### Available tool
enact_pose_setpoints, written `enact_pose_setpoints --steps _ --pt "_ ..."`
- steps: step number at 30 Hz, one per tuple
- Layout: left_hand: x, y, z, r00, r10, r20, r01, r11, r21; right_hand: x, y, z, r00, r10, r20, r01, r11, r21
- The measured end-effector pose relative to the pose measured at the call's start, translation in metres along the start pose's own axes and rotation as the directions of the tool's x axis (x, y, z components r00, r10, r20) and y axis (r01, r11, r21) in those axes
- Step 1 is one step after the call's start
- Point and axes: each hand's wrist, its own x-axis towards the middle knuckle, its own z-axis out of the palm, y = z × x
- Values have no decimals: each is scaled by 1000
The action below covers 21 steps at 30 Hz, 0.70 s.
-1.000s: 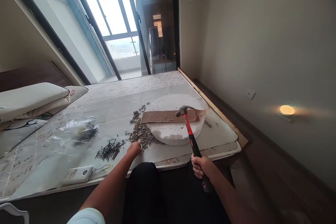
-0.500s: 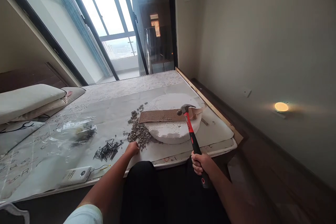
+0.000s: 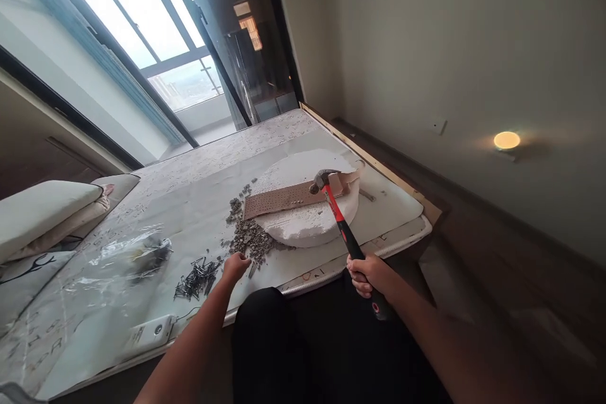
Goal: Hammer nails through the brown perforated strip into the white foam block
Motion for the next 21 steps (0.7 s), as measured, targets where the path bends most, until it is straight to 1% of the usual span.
enact_pose_setpoints --steps 3,6,9,12,14,18,21 --pt "2 6 -17 999 32 -15 -34 990 -134 -2 0 0 1000 11 -10 -11 1000 21" --pt "6 21 -30 995 82 -64 -99 936 -337 -3 0 -1 1000 23 -20 -23 999 29" --pt "9 49 -39 980 160 -121 -200 833 -516 -1 0 -2 999 24 -22 -23 999 26" --pt "8 88 -47 951 259 -171 -308 717 -626 1 -2 -2 999 43 1 -43 999 8" --pt "6 115 -52 927 304 -220 -371 666 -647 2 -4 -2 998 56 -3 -56 998 -1" --pt "7 158 -56 872 350 -343 -486 708 -513 5 -1 -1 996 47 -71 -47 999 8" --pt "15 183 -51 840 375 -393 -533 706 -466 8 4 -4 995 38 -88 -37 999 14"
